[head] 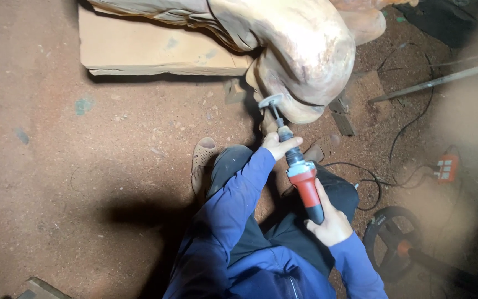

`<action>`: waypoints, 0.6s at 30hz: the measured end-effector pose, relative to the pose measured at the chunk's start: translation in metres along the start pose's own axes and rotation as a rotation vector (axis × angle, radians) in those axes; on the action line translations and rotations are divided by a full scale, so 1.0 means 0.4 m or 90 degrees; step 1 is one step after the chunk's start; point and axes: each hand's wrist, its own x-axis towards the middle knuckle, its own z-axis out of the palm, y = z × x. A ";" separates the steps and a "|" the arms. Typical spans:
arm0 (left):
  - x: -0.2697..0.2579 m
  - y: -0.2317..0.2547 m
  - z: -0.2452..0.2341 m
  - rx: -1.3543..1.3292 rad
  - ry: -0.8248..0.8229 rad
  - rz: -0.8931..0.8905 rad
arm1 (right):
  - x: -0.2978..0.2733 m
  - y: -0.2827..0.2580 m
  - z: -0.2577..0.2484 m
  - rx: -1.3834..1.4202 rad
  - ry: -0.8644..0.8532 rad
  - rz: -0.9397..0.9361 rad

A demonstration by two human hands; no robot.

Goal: Sanding and smoothing the surface of a large wooden sculpture using a rotary power tool.

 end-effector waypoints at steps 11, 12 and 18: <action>-0.051 0.024 0.084 -0.008 -0.099 0.005 | -0.059 0.051 0.009 0.036 0.000 0.081; -0.036 0.006 0.081 -0.057 -0.083 0.020 | -0.052 0.044 0.005 0.025 -0.012 0.067; -0.001 -0.015 0.072 -0.075 -0.050 0.039 | -0.042 0.036 0.008 0.032 -0.006 0.046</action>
